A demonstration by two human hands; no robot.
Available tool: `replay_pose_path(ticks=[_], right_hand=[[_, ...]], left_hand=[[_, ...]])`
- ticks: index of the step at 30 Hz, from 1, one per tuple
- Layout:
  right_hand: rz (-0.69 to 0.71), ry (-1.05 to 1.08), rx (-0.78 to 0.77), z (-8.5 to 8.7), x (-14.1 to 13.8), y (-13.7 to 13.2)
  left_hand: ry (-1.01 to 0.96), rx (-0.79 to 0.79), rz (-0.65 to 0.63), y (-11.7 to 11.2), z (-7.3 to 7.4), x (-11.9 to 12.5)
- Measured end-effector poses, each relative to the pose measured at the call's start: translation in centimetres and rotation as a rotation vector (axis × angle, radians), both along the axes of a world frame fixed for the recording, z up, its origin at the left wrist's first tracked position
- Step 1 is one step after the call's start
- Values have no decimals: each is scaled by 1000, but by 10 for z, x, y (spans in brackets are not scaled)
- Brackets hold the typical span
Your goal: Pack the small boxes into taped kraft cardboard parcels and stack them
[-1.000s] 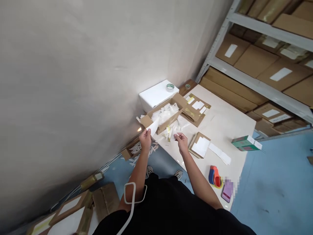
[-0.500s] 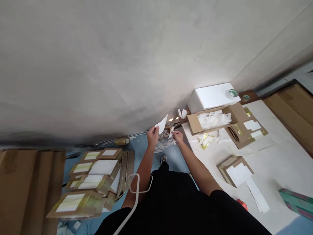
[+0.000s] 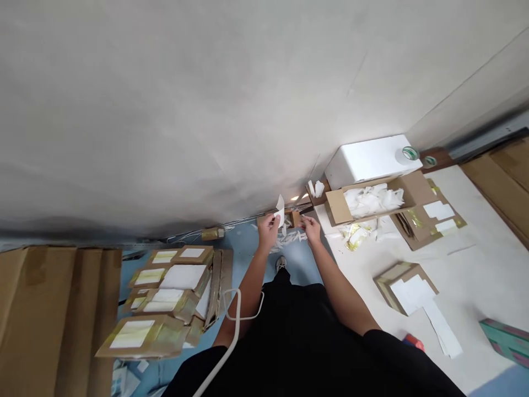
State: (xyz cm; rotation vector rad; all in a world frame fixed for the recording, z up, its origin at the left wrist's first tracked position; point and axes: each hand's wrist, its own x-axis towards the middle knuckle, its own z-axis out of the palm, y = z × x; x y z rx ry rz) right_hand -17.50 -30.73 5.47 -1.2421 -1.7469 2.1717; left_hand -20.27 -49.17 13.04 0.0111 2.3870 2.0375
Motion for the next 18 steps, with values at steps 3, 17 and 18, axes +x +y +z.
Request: replay_pose_path(ticks=[3, 17, 18], right_hand=[[2, 146, 85, 29, 22, 12], [-395, 329, 179, 114, 165, 128], [-450, 313, 173, 117, 180, 139]], left_hand=[[110, -58, -126, 35, 4, 2], [578, -104, -686, 228, 15, 90], [602, -109, -715, 244, 16, 102]])
